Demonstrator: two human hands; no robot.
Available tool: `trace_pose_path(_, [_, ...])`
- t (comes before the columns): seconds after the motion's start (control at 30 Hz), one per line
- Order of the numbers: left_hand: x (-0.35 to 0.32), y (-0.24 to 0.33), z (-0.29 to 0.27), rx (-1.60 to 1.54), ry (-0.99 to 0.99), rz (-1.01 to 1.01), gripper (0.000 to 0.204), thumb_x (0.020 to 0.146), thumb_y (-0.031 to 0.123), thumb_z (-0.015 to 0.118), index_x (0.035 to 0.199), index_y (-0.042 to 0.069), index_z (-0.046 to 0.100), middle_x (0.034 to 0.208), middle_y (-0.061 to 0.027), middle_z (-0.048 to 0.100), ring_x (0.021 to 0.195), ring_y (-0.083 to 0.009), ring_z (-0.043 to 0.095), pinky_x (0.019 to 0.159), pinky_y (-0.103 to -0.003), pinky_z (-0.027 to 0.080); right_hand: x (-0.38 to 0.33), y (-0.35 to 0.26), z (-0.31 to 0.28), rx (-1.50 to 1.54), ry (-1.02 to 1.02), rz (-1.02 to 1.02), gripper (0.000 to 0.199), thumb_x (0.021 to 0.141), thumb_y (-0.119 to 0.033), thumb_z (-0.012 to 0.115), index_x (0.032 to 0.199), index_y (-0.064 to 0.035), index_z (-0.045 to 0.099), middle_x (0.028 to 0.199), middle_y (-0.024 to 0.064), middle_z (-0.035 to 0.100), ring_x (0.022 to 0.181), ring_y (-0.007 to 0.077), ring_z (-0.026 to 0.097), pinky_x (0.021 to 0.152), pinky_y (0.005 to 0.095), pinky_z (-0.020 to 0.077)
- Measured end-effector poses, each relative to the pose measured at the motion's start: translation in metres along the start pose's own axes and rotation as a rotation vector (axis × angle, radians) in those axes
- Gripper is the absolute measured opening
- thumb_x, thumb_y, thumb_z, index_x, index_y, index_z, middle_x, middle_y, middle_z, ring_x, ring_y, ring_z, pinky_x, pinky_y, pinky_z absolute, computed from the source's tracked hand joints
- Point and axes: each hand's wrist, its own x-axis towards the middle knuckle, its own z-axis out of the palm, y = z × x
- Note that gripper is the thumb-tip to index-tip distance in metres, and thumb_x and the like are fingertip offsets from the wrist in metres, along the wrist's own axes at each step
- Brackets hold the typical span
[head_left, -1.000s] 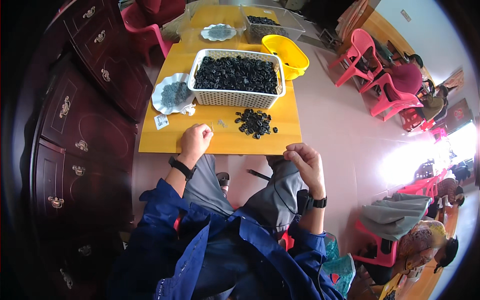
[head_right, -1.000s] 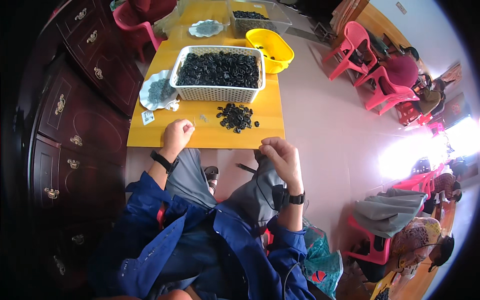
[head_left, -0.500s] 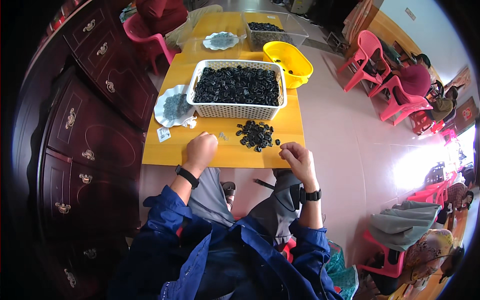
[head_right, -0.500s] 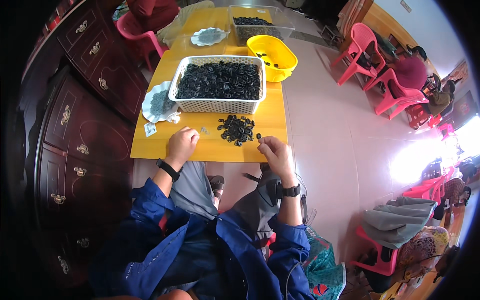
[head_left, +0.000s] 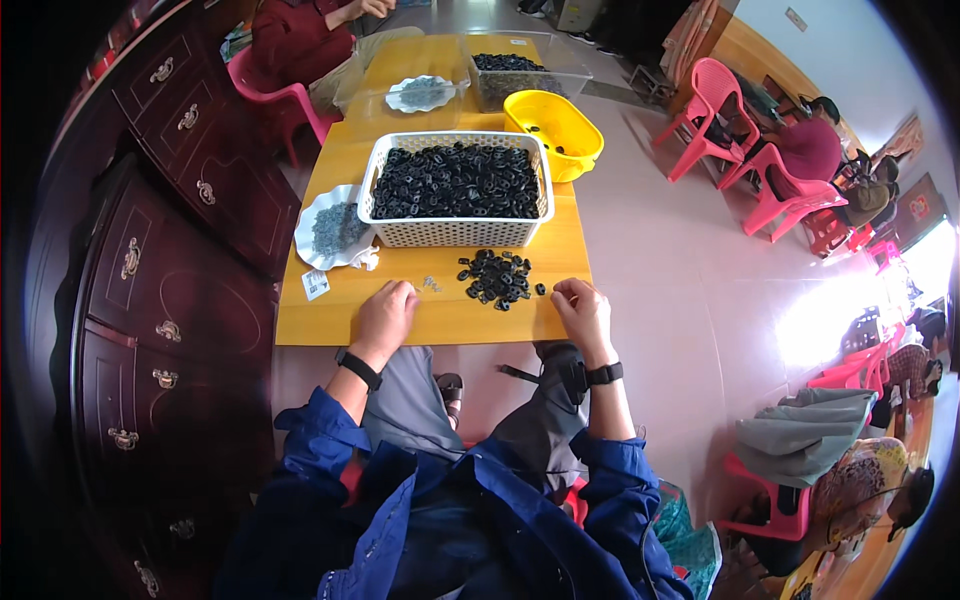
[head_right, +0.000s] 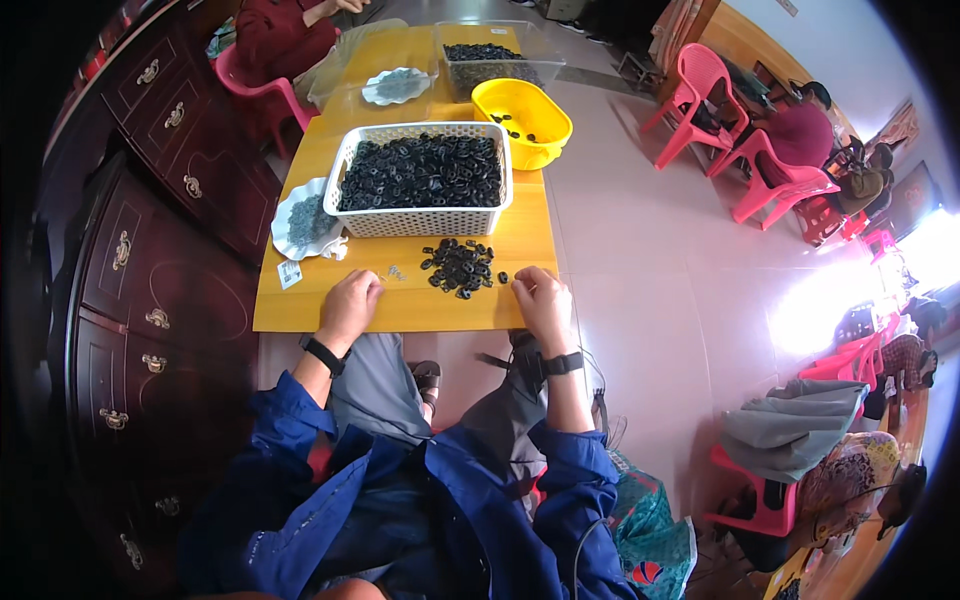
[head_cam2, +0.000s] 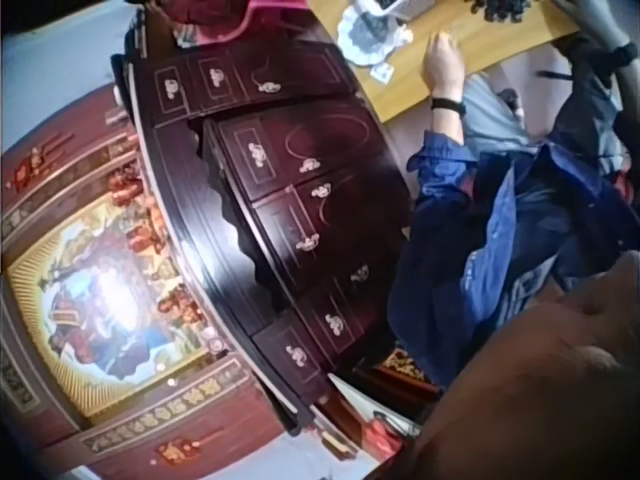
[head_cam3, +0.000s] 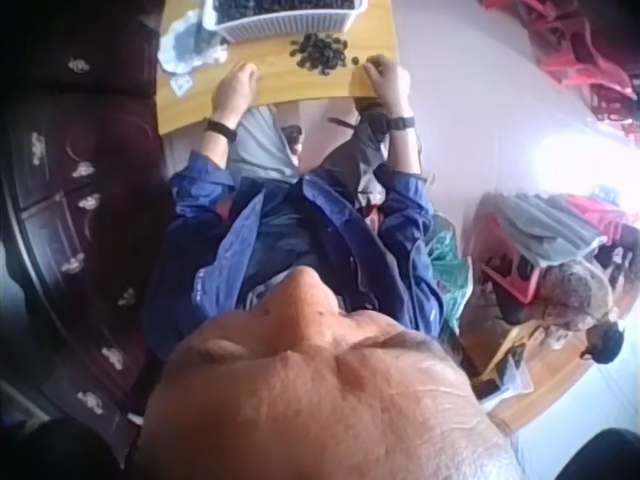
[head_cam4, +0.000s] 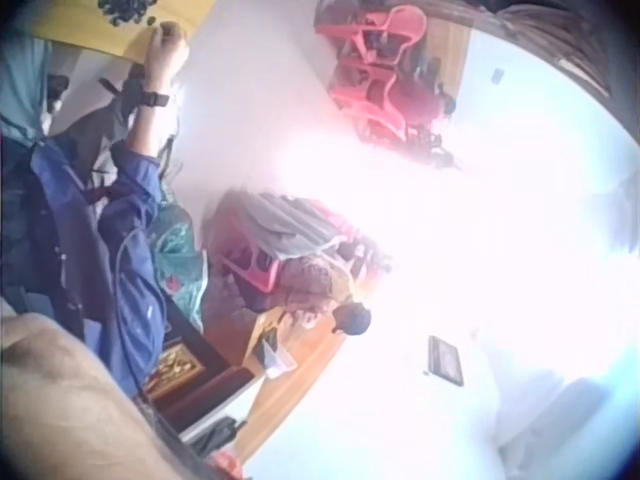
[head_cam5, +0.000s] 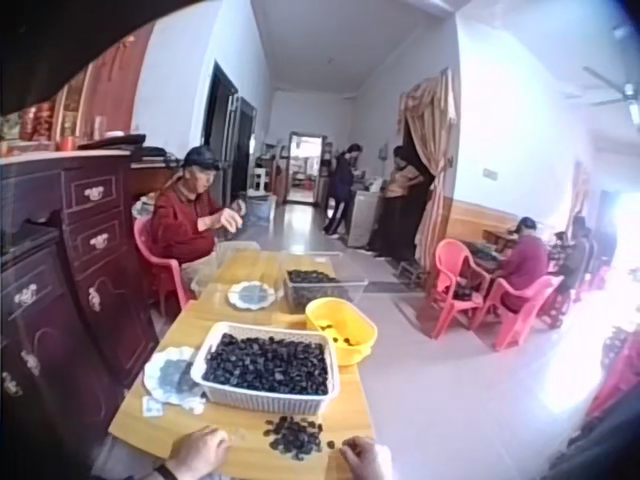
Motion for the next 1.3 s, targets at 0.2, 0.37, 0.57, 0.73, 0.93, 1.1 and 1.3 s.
trace_pose_path(0.2, [-0.003,-0.002,0.005,0.225,-0.038,-0.010,0.009,0.091,0.014,0.064,0.090,0.007,0.060,0.089,-0.0137,0.066,0.082,-0.0388,0.065,0.069,-0.048,0.052,0.011,-0.017,0.017,-0.104,-0.029,-0.092,0.007,0.083,-0.014,0.073,0.085,-0.0071,0.071,0.080,0.0077,0.067,0.071,0.0260,0.068,0.066,0.0370,0.0545])
trace_pose_path(0.37, [-0.025,0.005,0.000,0.145,0.082,0.066,0.009,0.089,0.014,0.066,0.087,0.007,0.062,0.084,-0.0115,0.062,0.079,-0.0354,0.065,0.067,-0.047,0.051,-0.002,-0.029,0.037,-0.215,0.003,-0.112,0.006,0.084,-0.015,0.073,0.086,-0.0091,0.073,0.083,0.0066,0.067,0.074,0.0279,0.068,0.067,0.0378,0.0545])
trace_pose_path(0.57, [-0.036,0.009,-0.006,0.115,0.197,0.145,0.008,0.083,0.009,0.072,0.083,0.008,0.064,0.082,-0.0081,0.060,0.079,-0.0310,0.063,0.068,-0.042,0.050,-0.015,-0.029,0.047,-0.275,0.084,-0.233,0.006,0.087,-0.015,0.069,0.090,-0.0110,0.073,0.087,0.0062,0.067,0.078,0.0291,0.068,0.067,0.0397,0.0547])
trace_pose_path(0.73, [-0.046,0.003,-0.005,0.133,0.201,0.179,0.011,0.080,0.011,0.074,0.088,0.010,0.066,0.086,-0.0047,0.060,0.085,-0.0264,0.062,0.073,-0.040,0.049,-0.032,-0.026,0.043,-0.325,0.091,-0.296,0.010,0.085,-0.013,0.069,0.095,-0.0123,0.070,0.091,0.0065,0.062,0.088,0.0286,0.064,0.073,0.0413,0.0532])
trace_pose_path(0.93, [-0.062,-0.003,-0.007,0.113,0.240,0.268,0.020,0.078,0.010,0.075,0.097,0.010,0.070,0.092,-0.0037,0.061,0.087,-0.0269,0.060,0.076,-0.041,0.048,-0.058,-0.032,0.034,-0.298,0.089,-0.339,0.020,0.085,-0.014,0.070,0.105,-0.0086,0.071,0.096,0.0072,0.063,0.091,0.0296,0.061,0.080,0.0408,0.0506])
trace_pose_path(1.1, [-0.062,-0.007,-0.008,0.097,0.221,0.268,0.024,0.078,0.009,0.075,0.101,0.010,0.071,0.094,-0.0046,0.061,0.089,-0.0278,0.060,0.077,-0.041,0.048,-0.066,-0.037,0.031,-0.330,0.079,-0.318,0.026,0.085,-0.018,0.071,0.109,-0.0083,0.070,0.102,0.0076,0.063,0.097,0.0298,0.060,0.086,0.0430,0.0490])
trace_pose_path(1.3, [-0.057,-0.012,-0.014,-0.135,0.245,0.168,0.020,0.083,0.005,0.071,0.103,0.004,0.071,0.092,-0.0112,0.065,0.088,-0.0331,0.061,0.077,-0.041,0.049,-0.068,-0.033,0.032,-0.345,0.060,-0.301,0.033,0.084,-0.022,0.072,0.113,-0.0067,0.068,0.106,0.0090,0.062,0.101,0.0311,0.059,0.090,0.0436,0.0473])
